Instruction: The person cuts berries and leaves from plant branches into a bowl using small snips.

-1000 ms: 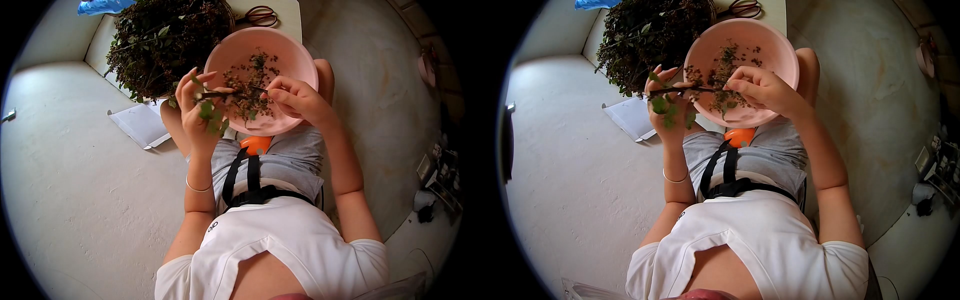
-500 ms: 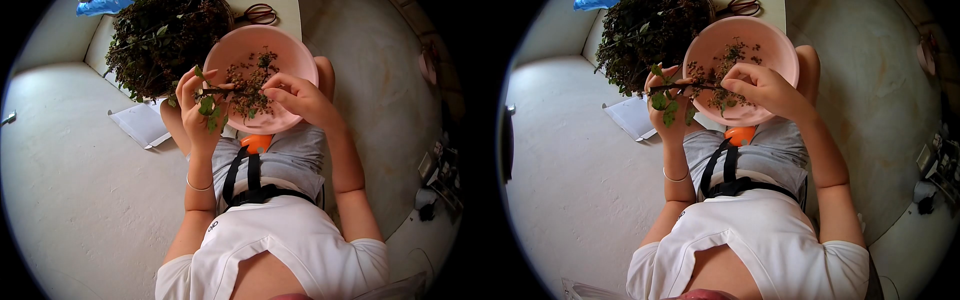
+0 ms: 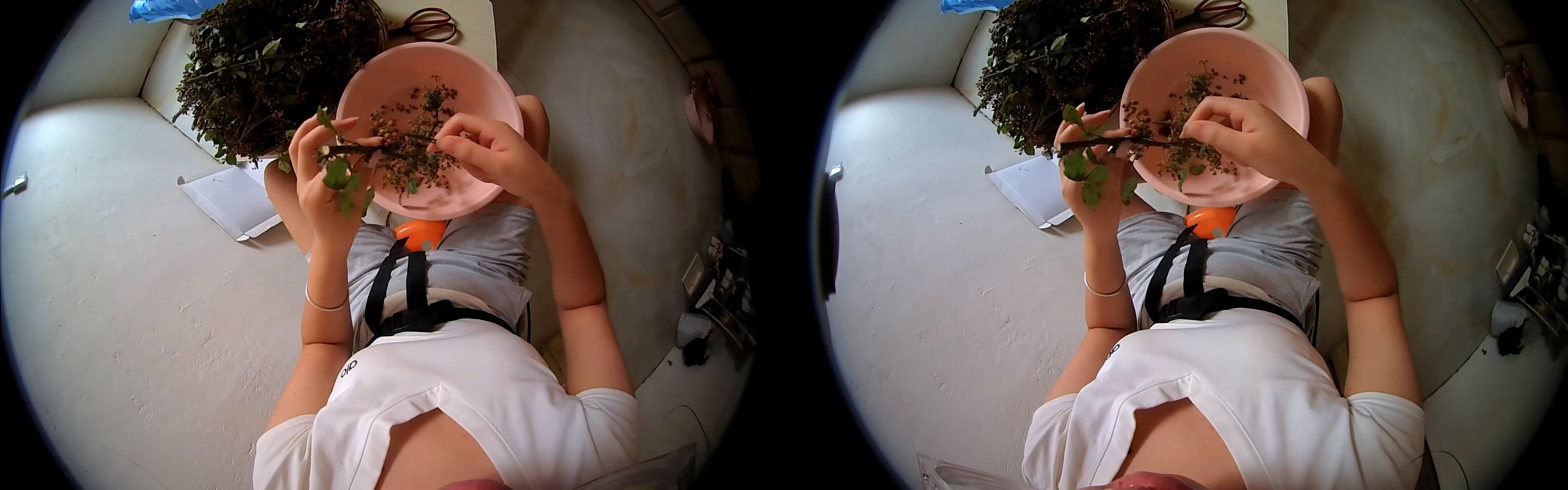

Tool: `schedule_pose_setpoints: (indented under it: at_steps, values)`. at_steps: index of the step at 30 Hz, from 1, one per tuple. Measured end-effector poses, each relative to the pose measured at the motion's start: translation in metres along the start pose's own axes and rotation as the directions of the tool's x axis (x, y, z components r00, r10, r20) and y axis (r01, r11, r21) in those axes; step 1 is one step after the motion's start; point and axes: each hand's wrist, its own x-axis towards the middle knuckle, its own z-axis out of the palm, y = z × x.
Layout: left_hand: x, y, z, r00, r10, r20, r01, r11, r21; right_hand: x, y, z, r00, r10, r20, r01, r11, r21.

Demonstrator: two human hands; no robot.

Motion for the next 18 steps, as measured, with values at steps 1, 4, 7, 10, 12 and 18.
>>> schedule_pose_setpoints:
  at_steps: [1, 4, 7, 10, 12, 18]
  values:
    - [0.001, 0.001, 0.0, 1.0, -0.018, -0.018, 0.018, 1.0, -0.023, -0.001, 0.002, 0.0, 1.0, 0.001, 0.0, -0.001, 1.0, 0.0]
    - [0.002, 0.004, 0.003, 0.996, -0.073, -0.055, 0.066, 0.991, -0.119, -0.002, 0.011, 0.004, 0.999, -0.014, -0.033, 0.017, 0.995, 0.101]
    - [0.003, 0.003, 0.002, 0.996, -0.073, -0.054, 0.063, 0.984, -0.167, -0.002, 0.011, 0.016, 0.974, -0.147, -0.175, 0.136, 0.988, -0.075]
    - [0.005, 0.006, 0.001, 0.999, -0.03, -0.026, 0.026, 0.992, -0.122, -0.009, -0.002, 0.026, 0.894, -0.392, -0.218, 0.307, 0.888, -0.342]
    - [0.006, 0.007, 0.001, 1.0, -0.02, -0.023, 0.018, 0.994, -0.104, -0.014, -0.018, 0.031, 0.787, -0.6, -0.148, 0.27, 0.549, -0.791]
    - [0.001, 0.004, 0.005, 0.997, -0.041, -0.073, 0.026, 0.98, -0.198, -0.012, -0.022, 0.039, 0.735, -0.665, -0.129, 0.21, 0.405, -0.89]
